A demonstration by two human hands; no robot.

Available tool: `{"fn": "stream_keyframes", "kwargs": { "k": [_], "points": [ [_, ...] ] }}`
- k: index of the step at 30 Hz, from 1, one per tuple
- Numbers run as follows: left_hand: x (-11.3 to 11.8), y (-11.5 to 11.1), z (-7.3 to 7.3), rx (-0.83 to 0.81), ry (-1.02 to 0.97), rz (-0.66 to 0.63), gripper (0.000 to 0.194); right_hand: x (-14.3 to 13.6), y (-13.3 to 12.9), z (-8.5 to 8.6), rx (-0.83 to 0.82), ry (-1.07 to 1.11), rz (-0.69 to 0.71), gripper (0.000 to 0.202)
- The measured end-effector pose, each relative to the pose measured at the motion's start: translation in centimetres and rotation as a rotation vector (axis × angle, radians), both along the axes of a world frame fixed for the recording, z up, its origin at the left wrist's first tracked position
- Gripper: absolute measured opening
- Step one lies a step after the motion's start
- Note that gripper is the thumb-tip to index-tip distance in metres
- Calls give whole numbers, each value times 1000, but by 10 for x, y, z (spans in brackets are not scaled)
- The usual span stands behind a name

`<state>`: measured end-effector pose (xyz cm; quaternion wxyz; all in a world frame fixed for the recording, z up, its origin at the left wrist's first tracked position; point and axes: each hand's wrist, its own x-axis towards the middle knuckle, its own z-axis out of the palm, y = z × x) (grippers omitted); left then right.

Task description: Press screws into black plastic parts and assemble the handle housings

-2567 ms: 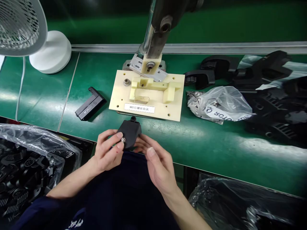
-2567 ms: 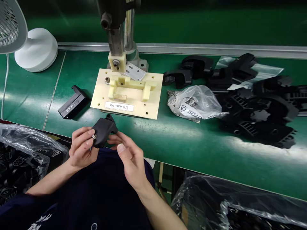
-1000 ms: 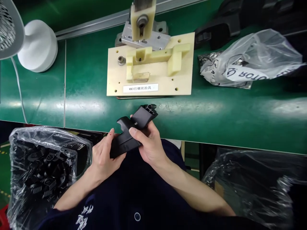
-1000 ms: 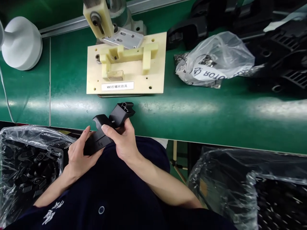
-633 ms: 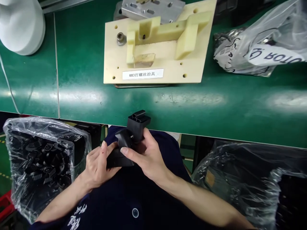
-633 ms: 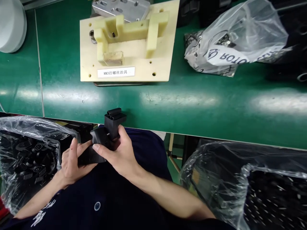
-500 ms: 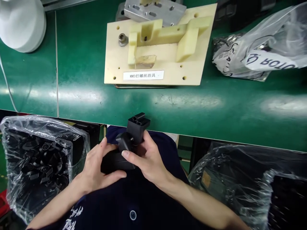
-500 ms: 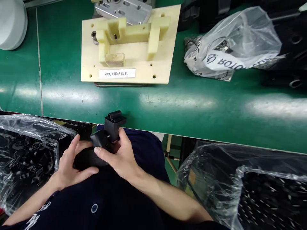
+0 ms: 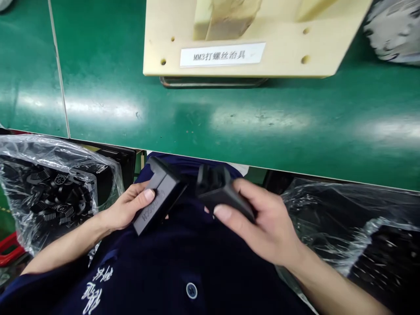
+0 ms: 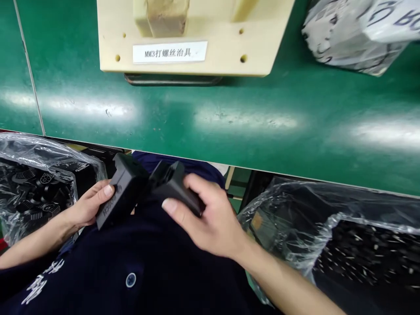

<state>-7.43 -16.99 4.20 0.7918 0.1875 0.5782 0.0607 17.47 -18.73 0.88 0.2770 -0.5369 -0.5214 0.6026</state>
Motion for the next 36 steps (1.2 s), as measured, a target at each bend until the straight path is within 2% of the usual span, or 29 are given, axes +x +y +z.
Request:
{"fn": "stream_keyframes", "kwargs": {
  "k": [3, 5, 7, 11, 14, 16, 18, 20, 26, 31, 36],
  "points": [
    [6, -5, 4, -167, 95, 115, 66, -2, -6, 7, 204, -7, 197, 22],
    [9, -7, 6, -203, 158, 152, 65, -8, -5, 7, 291, -17, 278, 18],
    [9, -8, 7, -166, 199, 175, 62, -14, -1, 4, 339, -37, 349, 18],
    [6, -11, 9, 38, 187, 135, 51, -22, 8, 1, 424, -185, 431, 15],
    [5, -11, 7, 90, 182, 83, 51, -30, 13, 0, 428, -364, 492, 15],
    [6, -11, 6, 98, 197, 59, 49, -35, 16, 0, 385, -448, 582, 13],
    [8, -10, 5, 97, 212, 41, 49, -39, 19, 0, 346, -487, 688, 4],
    [9, -10, 4, 80, 217, 49, 50, -40, 19, 0, 347, -505, 758, 7],
    [10, -9, 7, 120, 205, 57, 47, -35, 12, -3, 491, -440, 764, 4],
    [16, -7, 13, 147, 134, -40, 39, -33, 17, -1, 381, -407, 676, 6],
    [25, -10, 14, 196, 203, -99, 38, -32, 19, 3, 337, -499, 783, 12]
  ]
}}
